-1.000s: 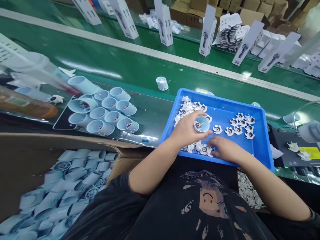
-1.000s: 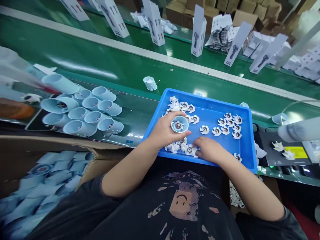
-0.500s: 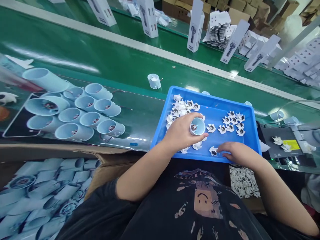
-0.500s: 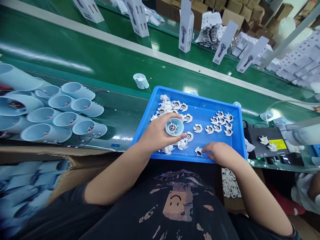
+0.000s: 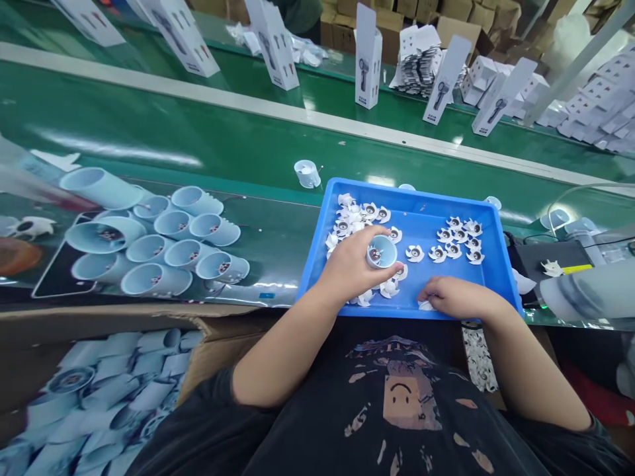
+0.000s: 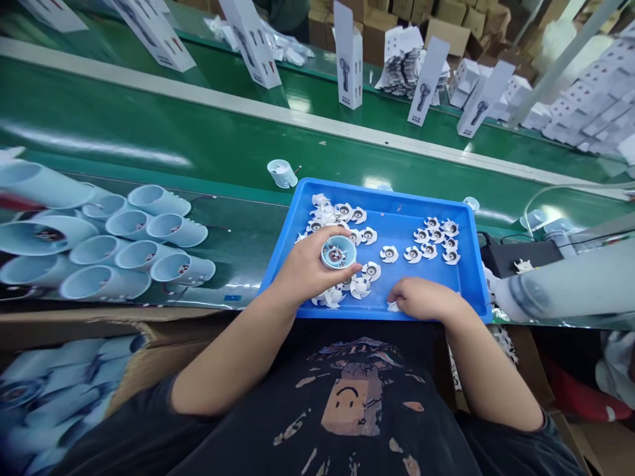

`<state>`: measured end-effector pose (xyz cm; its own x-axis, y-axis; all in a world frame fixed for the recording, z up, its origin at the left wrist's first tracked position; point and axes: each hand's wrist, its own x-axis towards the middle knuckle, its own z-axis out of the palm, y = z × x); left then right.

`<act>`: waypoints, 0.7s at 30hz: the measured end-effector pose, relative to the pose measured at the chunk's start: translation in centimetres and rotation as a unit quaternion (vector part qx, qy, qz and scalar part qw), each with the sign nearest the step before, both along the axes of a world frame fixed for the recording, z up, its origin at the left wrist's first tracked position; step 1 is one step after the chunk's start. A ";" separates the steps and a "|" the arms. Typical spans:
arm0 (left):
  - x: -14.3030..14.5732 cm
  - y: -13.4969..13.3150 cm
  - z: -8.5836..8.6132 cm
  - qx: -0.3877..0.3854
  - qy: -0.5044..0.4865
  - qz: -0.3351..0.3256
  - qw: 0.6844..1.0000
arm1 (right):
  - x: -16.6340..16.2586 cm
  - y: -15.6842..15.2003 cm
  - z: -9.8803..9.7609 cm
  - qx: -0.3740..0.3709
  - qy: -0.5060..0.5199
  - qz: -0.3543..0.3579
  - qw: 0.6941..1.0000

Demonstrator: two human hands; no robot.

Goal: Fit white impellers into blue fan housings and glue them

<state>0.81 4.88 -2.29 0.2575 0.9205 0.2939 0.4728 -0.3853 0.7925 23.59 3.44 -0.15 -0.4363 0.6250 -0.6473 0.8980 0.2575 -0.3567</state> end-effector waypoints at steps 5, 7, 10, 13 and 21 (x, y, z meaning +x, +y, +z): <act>-0.1 -0.1 -0.1 -0.006 0.000 -0.008 1.000 | 0.5 -1.0 0.6 0.010 -0.026 -0.010 1.000; -0.1 -0.1 -0.1 -0.007 -0.001 -0.008 1.000 | 0.6 -1.2 0.9 0.014 -0.028 -0.008 0.999; -0.1 -0.2 -0.2 -0.012 0.003 -0.005 1.000 | 1.0 -0.9 1.1 0.014 -0.029 0.002 0.999; -0.1 -0.2 -0.2 -0.019 0.009 -0.006 1.000 | 1.8 -0.2 0.9 -0.001 -0.038 0.016 0.999; 0.0 -0.1 -0.3 -0.041 0.031 -0.012 0.999 | 3.0 0.4 1.7 -0.026 -0.049 0.021 0.998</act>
<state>0.78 4.82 -2.62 0.2957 0.9338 0.2013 0.5131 -0.3330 0.7911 26.57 3.87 1.53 -0.3944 0.5713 -0.7198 0.9180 0.2798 -0.2809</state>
